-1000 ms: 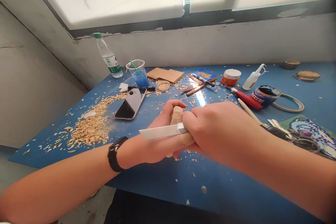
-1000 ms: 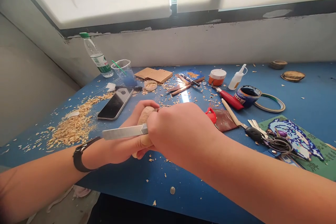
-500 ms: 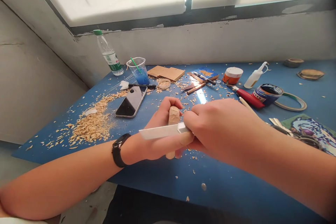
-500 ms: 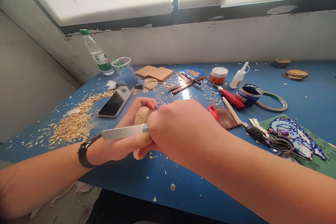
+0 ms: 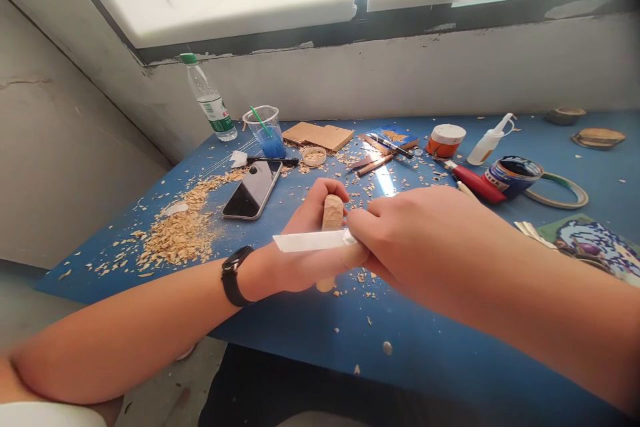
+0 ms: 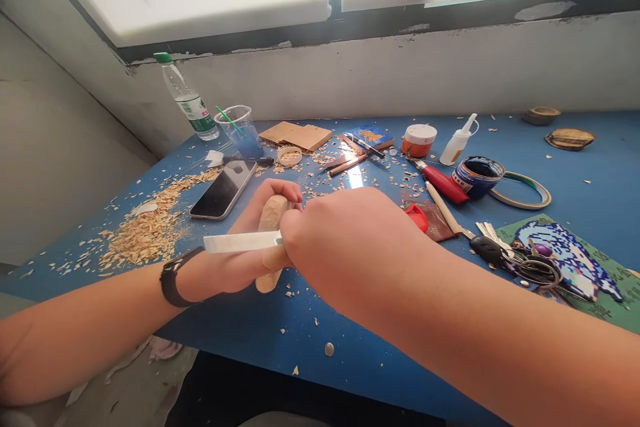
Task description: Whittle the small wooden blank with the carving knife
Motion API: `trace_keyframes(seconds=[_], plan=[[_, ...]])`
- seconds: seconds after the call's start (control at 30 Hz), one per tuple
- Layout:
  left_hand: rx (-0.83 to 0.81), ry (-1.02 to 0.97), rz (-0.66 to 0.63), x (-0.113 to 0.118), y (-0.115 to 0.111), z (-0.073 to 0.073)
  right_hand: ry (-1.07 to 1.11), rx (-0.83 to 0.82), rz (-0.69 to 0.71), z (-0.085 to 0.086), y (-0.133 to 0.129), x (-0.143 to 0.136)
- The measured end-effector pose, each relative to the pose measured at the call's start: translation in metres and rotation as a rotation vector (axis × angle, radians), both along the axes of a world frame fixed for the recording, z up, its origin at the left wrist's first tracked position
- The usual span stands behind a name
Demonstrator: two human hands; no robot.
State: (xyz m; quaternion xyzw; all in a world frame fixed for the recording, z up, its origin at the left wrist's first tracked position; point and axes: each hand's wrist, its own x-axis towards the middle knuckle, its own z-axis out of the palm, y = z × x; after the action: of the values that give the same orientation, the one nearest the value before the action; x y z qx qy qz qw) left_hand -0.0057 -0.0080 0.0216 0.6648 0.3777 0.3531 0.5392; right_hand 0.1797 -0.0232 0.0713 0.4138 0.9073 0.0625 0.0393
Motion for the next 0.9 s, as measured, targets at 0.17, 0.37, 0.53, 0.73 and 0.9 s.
trace_keyframes(seconds=[0.17,0.37,0.53,0.73,0.9], plan=[[0.136,0.019,0.007,-0.003,0.003,-0.003,-0.035,-0.001,-0.005,0.004,-0.002,-0.004],[0.122,0.064,-0.072,-0.007,0.002,-0.004,-0.038,0.158,-0.046,-0.007,-0.001,-0.003],[0.085,0.065,0.0,-0.004,0.001,-0.006,-0.053,0.181,-0.127,-0.008,0.001,-0.004],[-0.025,-0.018,0.086,-0.001,-0.001,-0.011,-0.064,0.195,-0.198,-0.01,0.001,-0.002],[-0.024,-0.116,0.17,-0.001,0.003,-0.017,0.013,0.225,-0.257,-0.012,0.002,0.002]])
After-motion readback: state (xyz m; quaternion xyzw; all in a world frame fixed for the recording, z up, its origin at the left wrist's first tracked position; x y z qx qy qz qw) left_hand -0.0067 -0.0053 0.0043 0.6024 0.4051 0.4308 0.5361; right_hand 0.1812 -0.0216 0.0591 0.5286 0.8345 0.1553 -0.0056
